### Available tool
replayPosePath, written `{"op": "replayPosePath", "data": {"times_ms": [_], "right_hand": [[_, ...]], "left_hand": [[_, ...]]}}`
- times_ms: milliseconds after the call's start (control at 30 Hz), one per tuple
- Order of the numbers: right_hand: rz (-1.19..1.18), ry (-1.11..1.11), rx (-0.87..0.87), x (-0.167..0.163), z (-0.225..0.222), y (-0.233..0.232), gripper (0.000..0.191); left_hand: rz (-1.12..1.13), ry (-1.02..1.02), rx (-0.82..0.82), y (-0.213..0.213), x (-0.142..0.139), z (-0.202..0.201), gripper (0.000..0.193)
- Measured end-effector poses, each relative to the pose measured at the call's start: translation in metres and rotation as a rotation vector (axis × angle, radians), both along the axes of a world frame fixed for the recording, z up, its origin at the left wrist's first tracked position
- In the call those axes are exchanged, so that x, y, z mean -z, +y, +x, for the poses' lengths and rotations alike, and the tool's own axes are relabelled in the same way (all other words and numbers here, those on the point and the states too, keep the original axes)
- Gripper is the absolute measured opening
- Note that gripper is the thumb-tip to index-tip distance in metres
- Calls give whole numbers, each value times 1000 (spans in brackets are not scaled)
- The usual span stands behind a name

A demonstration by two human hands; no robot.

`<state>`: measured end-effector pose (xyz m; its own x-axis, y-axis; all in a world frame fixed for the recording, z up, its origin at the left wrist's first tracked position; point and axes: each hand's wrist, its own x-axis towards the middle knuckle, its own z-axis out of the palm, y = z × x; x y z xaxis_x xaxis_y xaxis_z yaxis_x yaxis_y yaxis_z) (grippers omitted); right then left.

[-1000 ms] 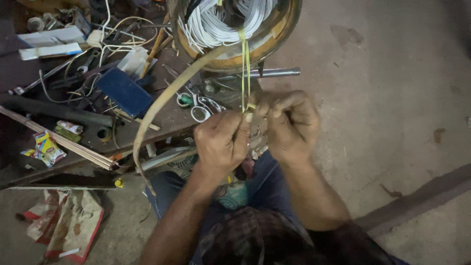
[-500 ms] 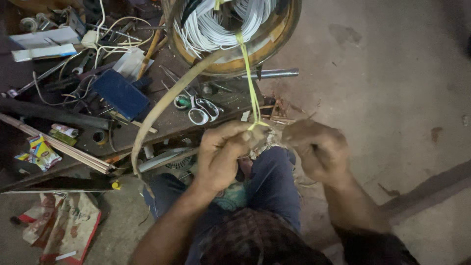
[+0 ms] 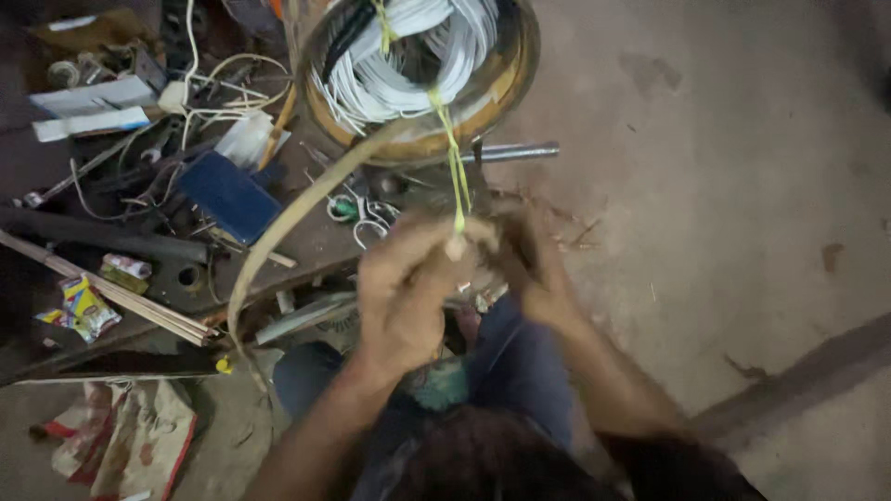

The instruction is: The person sits at a cluttered workbench and fastens a large coil of white wire inside a metal drum using flat yellow plastic ties, looping and tightening them by hand around the coil. They use scissors to trim the tie ends and continue adding ties around the coil.

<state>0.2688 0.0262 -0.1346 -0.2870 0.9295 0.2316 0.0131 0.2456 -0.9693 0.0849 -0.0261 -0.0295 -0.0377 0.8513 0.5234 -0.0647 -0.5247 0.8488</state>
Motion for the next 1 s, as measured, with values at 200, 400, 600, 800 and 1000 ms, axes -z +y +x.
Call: {"op": "replayPosePath", "data": {"times_ms": [200, 400, 600, 800, 1000], "right_hand": [[-43, 205, -293, 20, -14, -16, 20], [-245, -93, -163, -2, -5, 10, 29], [387, -222, -170, -79, -1, 29, 23], [702, -176, -29, -119, -17, 14, 27], [499, 332, -309, -128, -24, 5, 34]], "left_hand": [[85, -181, 195, 6, 29, 4, 20], [273, 382, -190, 17, 35, 2, 19], [445, 692, -381, 18, 44, 1, 20], [122, 123, -346, 13, 52, -1, 20], [-232, 204, -161, 14, 44, -13, 12]]}}
